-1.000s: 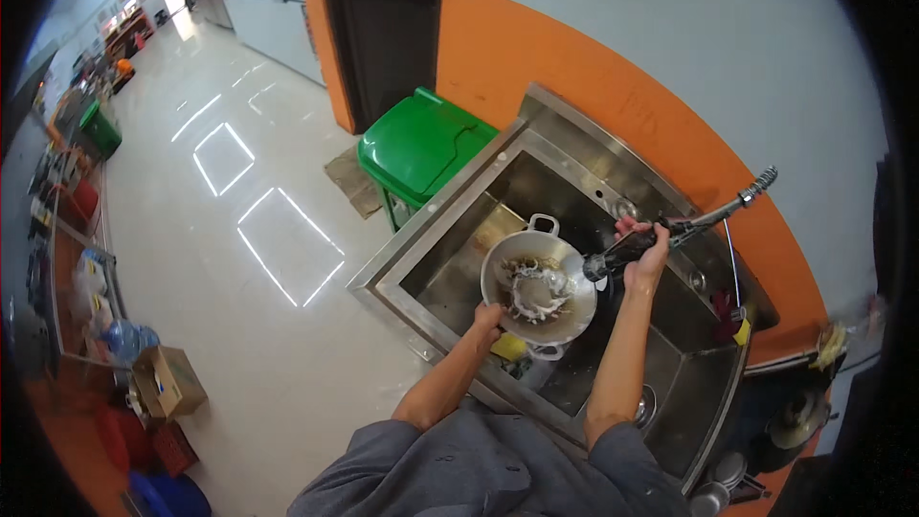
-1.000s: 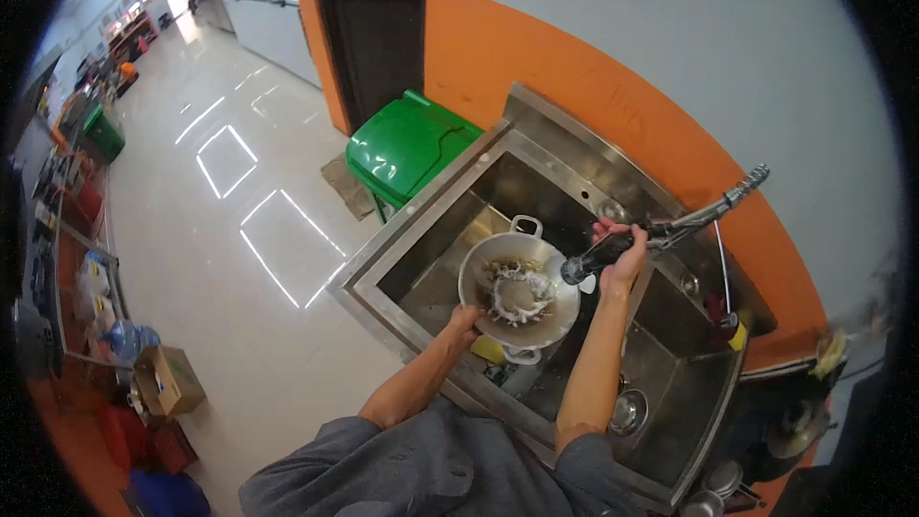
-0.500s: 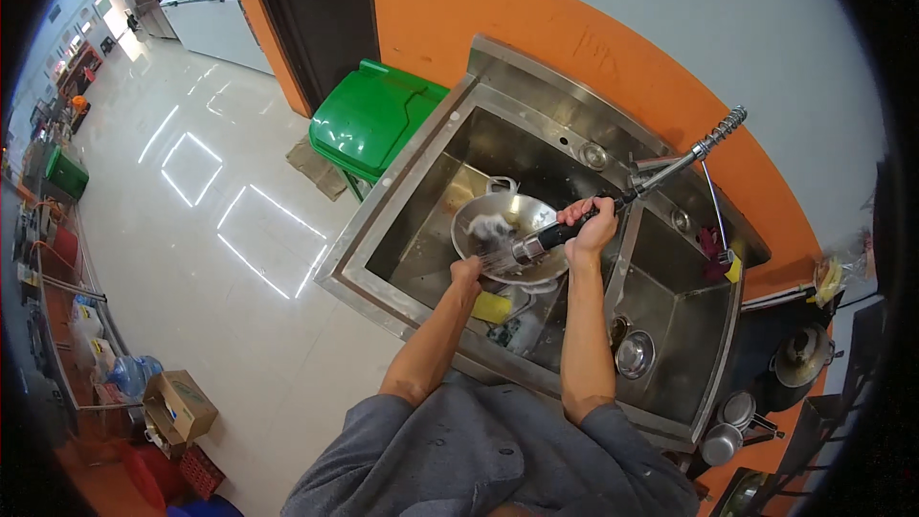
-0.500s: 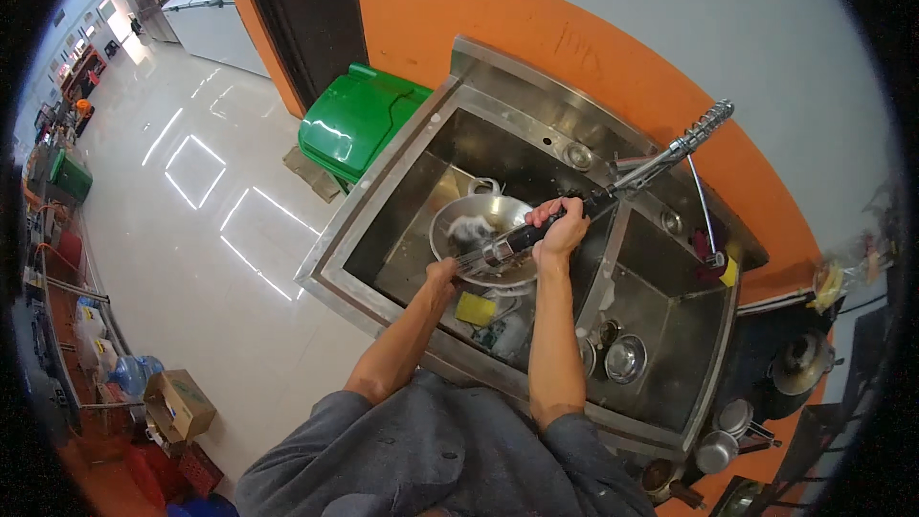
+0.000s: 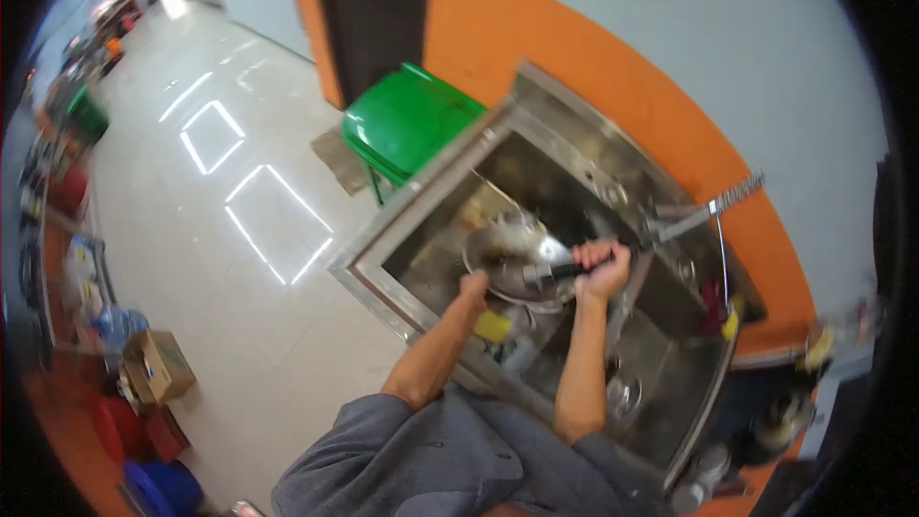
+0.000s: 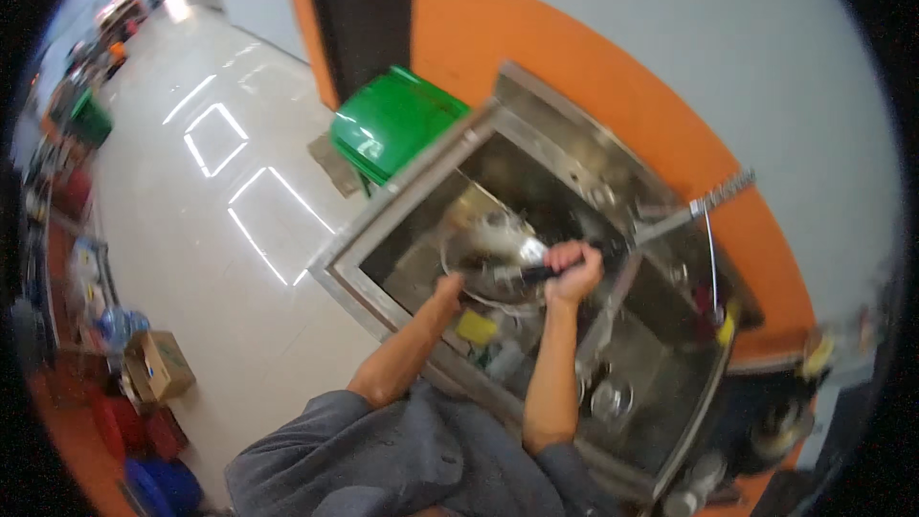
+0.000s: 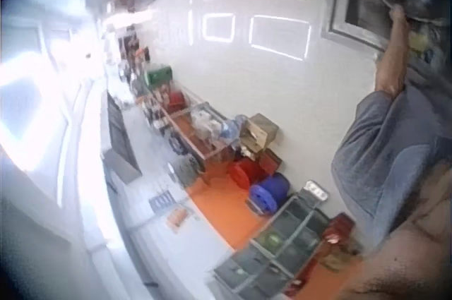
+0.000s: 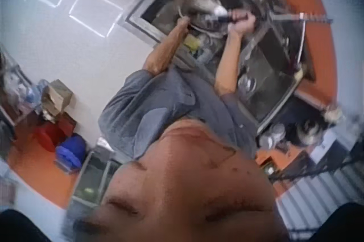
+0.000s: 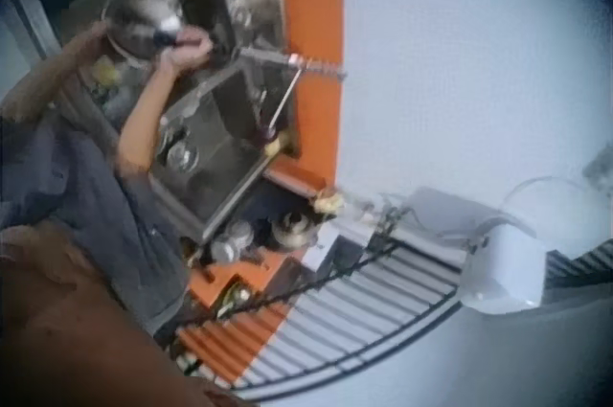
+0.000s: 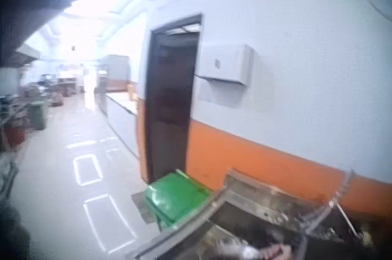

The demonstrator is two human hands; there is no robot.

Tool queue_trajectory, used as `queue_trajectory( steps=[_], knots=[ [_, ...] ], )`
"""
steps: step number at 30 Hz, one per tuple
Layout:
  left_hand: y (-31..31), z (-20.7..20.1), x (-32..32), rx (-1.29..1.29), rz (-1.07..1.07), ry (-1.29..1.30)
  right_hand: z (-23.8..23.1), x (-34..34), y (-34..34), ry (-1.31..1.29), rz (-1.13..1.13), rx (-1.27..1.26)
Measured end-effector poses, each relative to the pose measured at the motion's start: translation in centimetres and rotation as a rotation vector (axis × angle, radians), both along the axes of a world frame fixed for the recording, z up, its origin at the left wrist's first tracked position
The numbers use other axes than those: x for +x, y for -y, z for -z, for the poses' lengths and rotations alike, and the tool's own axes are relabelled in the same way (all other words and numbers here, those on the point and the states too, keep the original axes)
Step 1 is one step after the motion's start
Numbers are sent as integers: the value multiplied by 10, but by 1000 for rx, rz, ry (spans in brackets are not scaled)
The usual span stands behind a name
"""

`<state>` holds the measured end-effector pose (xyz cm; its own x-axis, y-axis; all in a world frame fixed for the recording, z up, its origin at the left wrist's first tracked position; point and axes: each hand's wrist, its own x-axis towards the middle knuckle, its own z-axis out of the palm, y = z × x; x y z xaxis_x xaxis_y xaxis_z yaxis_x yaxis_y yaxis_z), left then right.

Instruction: The person washes metal woks and lids in a large industrial sink by scrubbing them with a sponge and soapy water, then rinsing them with a spray nozzle and placing them on a rack to the side.

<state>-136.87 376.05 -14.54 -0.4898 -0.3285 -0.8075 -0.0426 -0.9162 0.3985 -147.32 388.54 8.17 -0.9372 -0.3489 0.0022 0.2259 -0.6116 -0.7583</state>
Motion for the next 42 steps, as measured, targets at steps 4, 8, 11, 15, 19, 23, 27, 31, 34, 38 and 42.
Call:
queue_trajectory(
  steps=[4, 8, 11, 15, 19, 23, 27, 31, 34, 38, 42],
  knots=[
    [-10, 3, -11, -132, 115, 73, 2, 20, -5, 91, -41, -24],
    [-13, -16, 9, 74, 130, -433, -16, 24, -1, 1, 97, -33],
    [-24, -63, 20, -110, 226, -307, 3, -2, 0, -92, 408, -45],
    [-8, -47, 28, -269, 236, -388, 18, -33, 14, -140, 617, 7],
    [6, -17, 29, -452, 281, -51, 35, -51, 1, -250, 564, 140],
    [4, -43, 29, -583, 447, 149, 47, -28, -10, -118, 410, 231],
    [-10, -59, 24, -705, 529, 141, 42, -10, 5, 21, 405, 414],
    [-24, -45, 9, -807, 574, 194, 28, -22, 16, -1, 204, 411],
    [-36, -60, 1, -812, 628, 134, 20, -30, 7, 25, 272, 433],
    [-36, 8, -7, -674, 248, -225, 11, 3, 33, 58, 211, 366],
    [-51, -26, -8, -434, 330, -50, 15, 8, 20, 92, 210, 302]
  ],
)
